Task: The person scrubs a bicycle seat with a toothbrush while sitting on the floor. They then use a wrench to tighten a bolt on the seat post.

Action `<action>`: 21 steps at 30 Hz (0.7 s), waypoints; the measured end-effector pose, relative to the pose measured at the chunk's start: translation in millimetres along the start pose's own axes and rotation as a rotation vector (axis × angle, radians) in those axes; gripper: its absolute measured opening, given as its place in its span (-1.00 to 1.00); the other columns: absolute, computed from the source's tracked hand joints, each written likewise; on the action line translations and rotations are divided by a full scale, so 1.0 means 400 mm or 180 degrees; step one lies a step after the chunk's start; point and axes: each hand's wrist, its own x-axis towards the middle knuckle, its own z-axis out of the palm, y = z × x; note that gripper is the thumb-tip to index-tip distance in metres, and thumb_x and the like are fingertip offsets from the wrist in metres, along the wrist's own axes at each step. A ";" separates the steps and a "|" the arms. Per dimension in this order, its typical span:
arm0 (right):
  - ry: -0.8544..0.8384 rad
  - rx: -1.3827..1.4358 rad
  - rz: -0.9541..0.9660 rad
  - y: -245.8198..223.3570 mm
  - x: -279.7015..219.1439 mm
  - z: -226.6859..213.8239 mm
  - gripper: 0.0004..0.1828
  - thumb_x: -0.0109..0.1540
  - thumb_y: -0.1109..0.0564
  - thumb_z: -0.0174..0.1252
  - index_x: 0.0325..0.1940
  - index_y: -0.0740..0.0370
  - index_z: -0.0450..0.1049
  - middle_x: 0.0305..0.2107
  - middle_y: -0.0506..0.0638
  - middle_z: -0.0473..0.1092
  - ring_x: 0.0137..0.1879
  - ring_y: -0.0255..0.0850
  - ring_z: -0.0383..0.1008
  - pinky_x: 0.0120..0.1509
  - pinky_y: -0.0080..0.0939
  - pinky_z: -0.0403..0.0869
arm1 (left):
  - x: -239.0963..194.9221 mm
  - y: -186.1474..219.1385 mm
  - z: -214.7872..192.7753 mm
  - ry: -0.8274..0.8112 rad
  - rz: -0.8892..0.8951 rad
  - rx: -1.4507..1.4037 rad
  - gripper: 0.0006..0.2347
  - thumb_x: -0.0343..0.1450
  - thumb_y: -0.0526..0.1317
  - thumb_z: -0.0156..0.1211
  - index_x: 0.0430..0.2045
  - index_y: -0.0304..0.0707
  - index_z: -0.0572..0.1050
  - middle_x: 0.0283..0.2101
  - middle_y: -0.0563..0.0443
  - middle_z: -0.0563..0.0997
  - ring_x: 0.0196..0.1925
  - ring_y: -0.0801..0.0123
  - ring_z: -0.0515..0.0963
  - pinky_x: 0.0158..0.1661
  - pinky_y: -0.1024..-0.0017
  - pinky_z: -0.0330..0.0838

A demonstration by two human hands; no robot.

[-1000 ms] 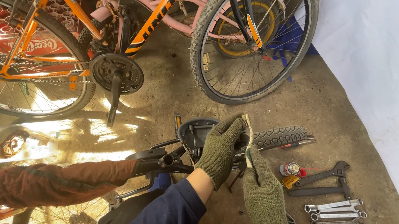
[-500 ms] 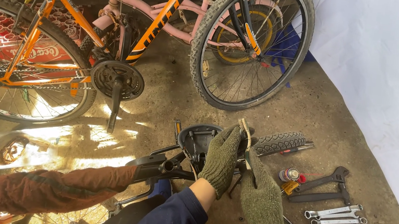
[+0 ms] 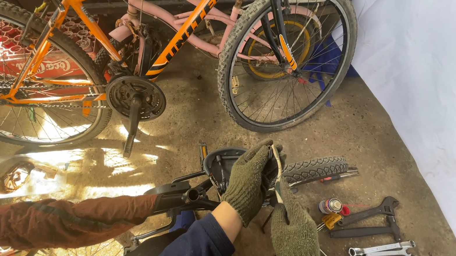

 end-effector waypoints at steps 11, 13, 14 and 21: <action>-0.0096 -0.0167 -0.0032 0.009 0.015 0.014 -0.32 0.20 0.22 0.12 0.42 -0.14 0.31 -0.14 0.05 0.59 -0.26 -0.15 0.66 -0.26 -0.19 0.63 | -0.042 0.006 0.022 0.0204 0.0650 0.1538 -0.68 0.47 -0.20 0.10 0.09 -0.30 0.51 -0.07 -0.05 0.62 -0.21 0.45 0.54 -0.16 0.52 0.49; -0.0102 -0.0199 0.0011 0.002 0.018 0.012 -0.32 0.20 0.21 0.12 0.43 -0.14 0.31 -0.17 0.05 0.59 -0.26 -0.13 0.66 -0.24 -0.17 0.62 | -0.031 0.006 0.014 0.0218 0.0635 0.1235 -0.75 0.46 -0.26 0.15 0.00 -0.30 0.51 -0.17 -0.05 0.59 -0.26 0.42 0.54 -0.22 0.50 0.49; -0.0108 -0.0226 0.0079 -0.002 0.019 0.012 -0.31 0.20 0.21 0.12 0.43 -0.15 0.31 -0.21 0.06 0.58 -0.26 -0.11 0.65 -0.22 -0.14 0.61 | -0.026 0.007 0.009 0.0231 0.0600 0.0947 -0.83 0.46 -0.32 0.20 -0.09 -0.30 0.51 -0.27 -0.05 0.56 -0.32 0.40 0.53 -0.27 0.48 0.49; -0.0038 0.0091 0.0278 -0.018 0.025 0.018 -0.36 0.18 0.21 0.12 0.37 -0.15 0.39 0.01 0.05 0.56 -0.04 -0.12 0.66 -0.02 -0.19 0.65 | 0.000 0.016 -0.017 0.0392 0.0242 0.0697 -0.76 0.44 -0.32 0.22 -0.06 -0.47 0.60 -0.22 -0.14 0.67 -0.30 0.38 0.61 -0.25 0.53 0.56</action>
